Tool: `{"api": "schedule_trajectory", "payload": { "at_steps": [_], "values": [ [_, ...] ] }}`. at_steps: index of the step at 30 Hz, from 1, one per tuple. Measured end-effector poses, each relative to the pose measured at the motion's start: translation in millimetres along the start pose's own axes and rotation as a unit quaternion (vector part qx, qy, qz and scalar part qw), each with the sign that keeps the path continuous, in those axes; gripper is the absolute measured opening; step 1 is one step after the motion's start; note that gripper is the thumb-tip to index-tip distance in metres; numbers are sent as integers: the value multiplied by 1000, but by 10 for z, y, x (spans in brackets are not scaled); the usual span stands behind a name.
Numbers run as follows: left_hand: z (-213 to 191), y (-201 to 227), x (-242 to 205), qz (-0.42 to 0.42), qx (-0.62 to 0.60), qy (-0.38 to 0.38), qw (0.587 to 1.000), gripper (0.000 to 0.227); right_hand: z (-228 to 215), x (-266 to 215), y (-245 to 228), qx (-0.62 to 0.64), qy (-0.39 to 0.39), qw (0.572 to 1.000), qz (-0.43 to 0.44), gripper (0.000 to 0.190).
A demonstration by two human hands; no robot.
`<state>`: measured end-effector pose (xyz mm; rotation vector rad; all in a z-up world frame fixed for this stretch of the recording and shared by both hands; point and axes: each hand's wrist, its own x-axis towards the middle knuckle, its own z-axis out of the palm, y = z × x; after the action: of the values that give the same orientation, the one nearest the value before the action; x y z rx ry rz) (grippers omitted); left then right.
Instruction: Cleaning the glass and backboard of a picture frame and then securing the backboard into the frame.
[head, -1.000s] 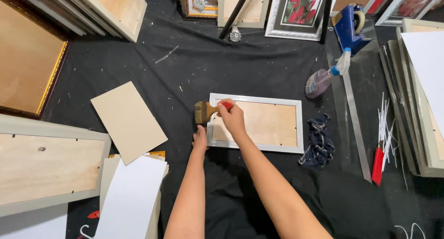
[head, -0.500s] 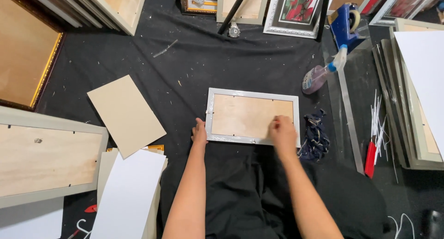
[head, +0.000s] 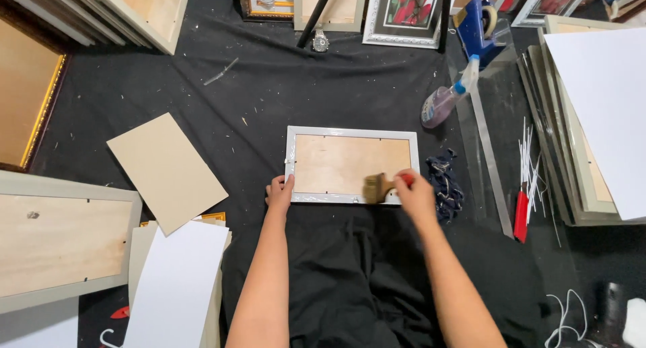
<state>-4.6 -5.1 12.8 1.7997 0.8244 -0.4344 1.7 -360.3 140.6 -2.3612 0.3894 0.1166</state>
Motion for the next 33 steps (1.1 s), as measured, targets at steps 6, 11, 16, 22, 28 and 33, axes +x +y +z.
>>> {"api": "schedule_trajectory", "payload": {
  "at_steps": [6,11,16,22,28,33],
  "values": [
    [-76,332,-585,61,102,-4,993,94,-767,126,244,-97,174,978,-65,8],
    [-16,511,-847,60,195,10,979,130,-730,198,135,-23,104,992,-71,14],
    [-100,753,-1137,-11,297,13,955,137,-804,301,11,17,145,979,-143,11],
    [22,507,-695,-41,316,-7,948,148,-678,479,124,-7,169,966,-198,11],
    [-21,595,-773,-40,298,-29,953,146,94,534,188,-75,139,946,-283,23],
    [14,521,-710,-37,284,-22,958,151,499,115,-557,10,-19,943,-333,31]
  ]
}}
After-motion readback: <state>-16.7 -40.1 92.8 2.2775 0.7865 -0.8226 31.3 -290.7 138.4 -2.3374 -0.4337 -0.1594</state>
